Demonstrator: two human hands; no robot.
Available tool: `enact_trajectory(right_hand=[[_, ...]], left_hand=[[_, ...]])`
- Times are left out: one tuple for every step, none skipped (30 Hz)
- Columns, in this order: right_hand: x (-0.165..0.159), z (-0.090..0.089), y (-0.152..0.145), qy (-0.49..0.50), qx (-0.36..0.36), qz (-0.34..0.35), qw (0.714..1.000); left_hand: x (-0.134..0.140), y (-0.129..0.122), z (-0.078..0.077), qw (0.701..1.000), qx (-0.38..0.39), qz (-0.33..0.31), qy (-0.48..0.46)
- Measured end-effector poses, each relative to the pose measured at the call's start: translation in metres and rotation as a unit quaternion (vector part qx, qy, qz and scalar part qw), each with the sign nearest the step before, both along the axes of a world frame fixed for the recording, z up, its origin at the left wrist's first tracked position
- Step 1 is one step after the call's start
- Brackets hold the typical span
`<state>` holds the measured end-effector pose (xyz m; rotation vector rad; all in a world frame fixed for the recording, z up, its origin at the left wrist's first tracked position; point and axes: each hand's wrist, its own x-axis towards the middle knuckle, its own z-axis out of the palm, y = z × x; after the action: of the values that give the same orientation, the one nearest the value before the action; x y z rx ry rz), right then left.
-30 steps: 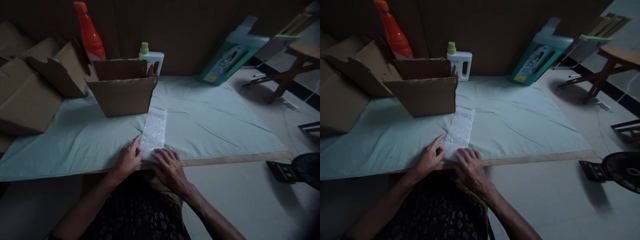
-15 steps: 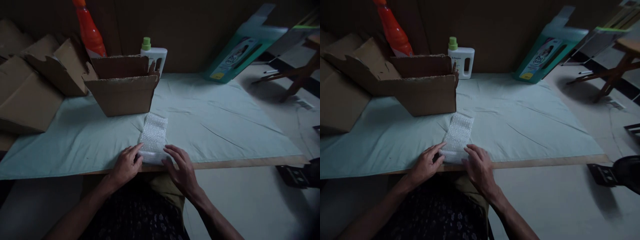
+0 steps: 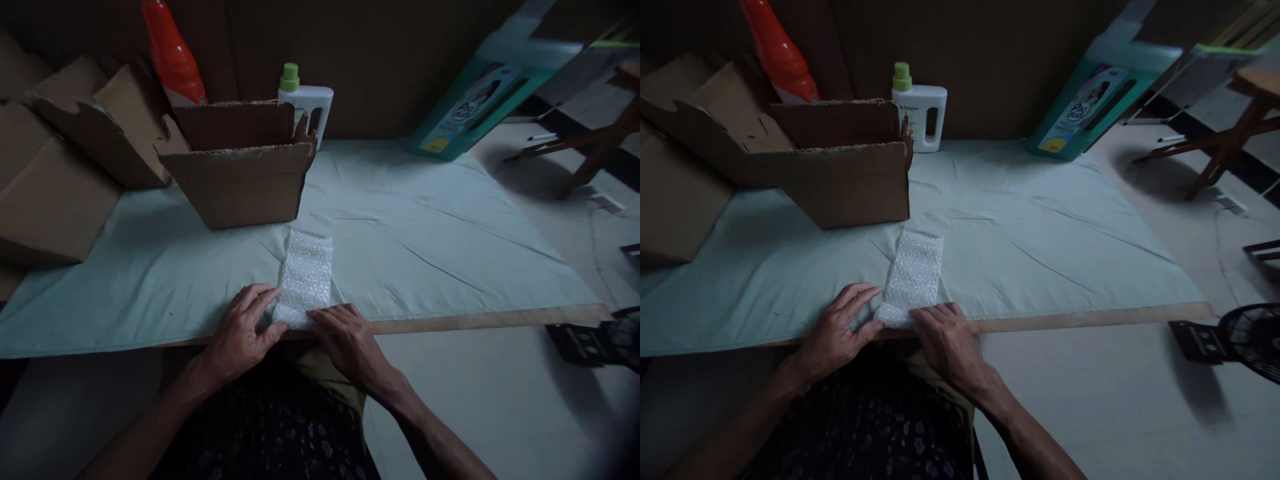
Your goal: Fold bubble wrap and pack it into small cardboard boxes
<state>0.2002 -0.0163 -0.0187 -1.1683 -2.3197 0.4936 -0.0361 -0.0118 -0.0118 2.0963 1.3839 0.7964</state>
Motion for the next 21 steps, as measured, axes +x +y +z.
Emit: enact_trajectory(right_hand=[[0.001,0.001,0.001,0.009,-0.026,-0.005,1.0],[0.001,0.001,0.002,0.018,-0.043,-0.013,0.999],[0.002,0.001,0.003,0.023,-0.044,-0.027,0.998],[0.002,0.001,0.003,0.023,-0.028,-0.047,0.998],[0.002,0.001,0.004,0.017,0.004,-0.071,0.997],[0.003,0.0,0.003,0.007,0.045,-0.095,0.994],[0.003,0.0,0.003,-0.005,0.086,-0.112,0.99],[0.003,-0.001,0.002,-0.02,0.118,-0.118,0.986],[0.004,-0.001,0.002,-0.037,0.138,-0.113,0.983],[0.004,-0.002,0.002,-0.056,0.146,-0.099,0.983],[0.004,-0.003,0.003,-0.073,0.15,-0.083,0.983],[0.004,-0.004,0.005,-0.086,0.151,-0.069,0.982],[0.004,-0.005,0.006,-0.092,0.151,-0.06,0.982],[0.004,-0.005,0.008,-0.088,0.149,-0.055,0.983],[0.004,-0.005,0.01,-0.074,0.144,-0.051,0.985],[0.004,-0.003,0.011,-0.056,0.132,-0.045,0.989],[0.005,0.0,0.011,-0.038,0.109,-0.036,0.993],[0.006,0.003,0.01,-0.022,0.077,-0.021,0.997],[0.008,0.006,0.008,-0.01,0.042,-0.005,0.999],[0.009,0.009,0.006,-0.002,0.01,0.007,1.0],[0.011,0.011,0.003,0.001,-0.007,0.009,1.0]], left_hand=[[-0.001,-0.003,0.0,1.0,0.016,-0.012,-0.009],[0.0,-0.005,-0.001,0.999,0.022,-0.029,-0.013],[0.001,-0.005,-0.003,0.999,0.022,-0.044,-0.013],[0.004,-0.003,-0.006,0.998,0.02,-0.052,-0.011],[0.007,0.0,-0.01,0.998,0.019,-0.051,-0.007],[0.01,0.005,-0.014,0.999,0.022,-0.043,-0.004],[0.013,0.01,-0.017,0.999,0.027,-0.031,0.001],[0.016,0.015,-0.021,0.999,0.034,-0.019,0.006],[0.018,0.02,-0.023,0.999,0.041,-0.006,0.012],[0.02,0.024,-0.025,0.999,0.049,0.007,0.017],[0.021,0.026,-0.027,0.998,0.058,0.023,0.017],[0.021,0.027,-0.027,0.997,0.068,0.037,0.012],[0.021,0.026,-0.026,0.996,0.076,0.047,0.005],[0.02,0.023,-0.025,0.995,0.084,0.047,-0.005],[0.018,0.019,-0.023,0.995,0.09,0.033,-0.012],[0.016,0.014,-0.02,0.995,0.094,0.01,-0.016],[0.014,0.009,-0.018,0.995,0.093,-0.019,-0.018],[0.012,0.004,-0.015,0.995,0.089,-0.045,-0.02],[0.01,0.0,-0.014,0.994,0.083,-0.061,-0.023],[0.009,-0.003,-0.013,0.995,0.074,-0.066,-0.027],[0.008,-0.004,-0.013,0.996,0.064,-0.062,-0.028]])
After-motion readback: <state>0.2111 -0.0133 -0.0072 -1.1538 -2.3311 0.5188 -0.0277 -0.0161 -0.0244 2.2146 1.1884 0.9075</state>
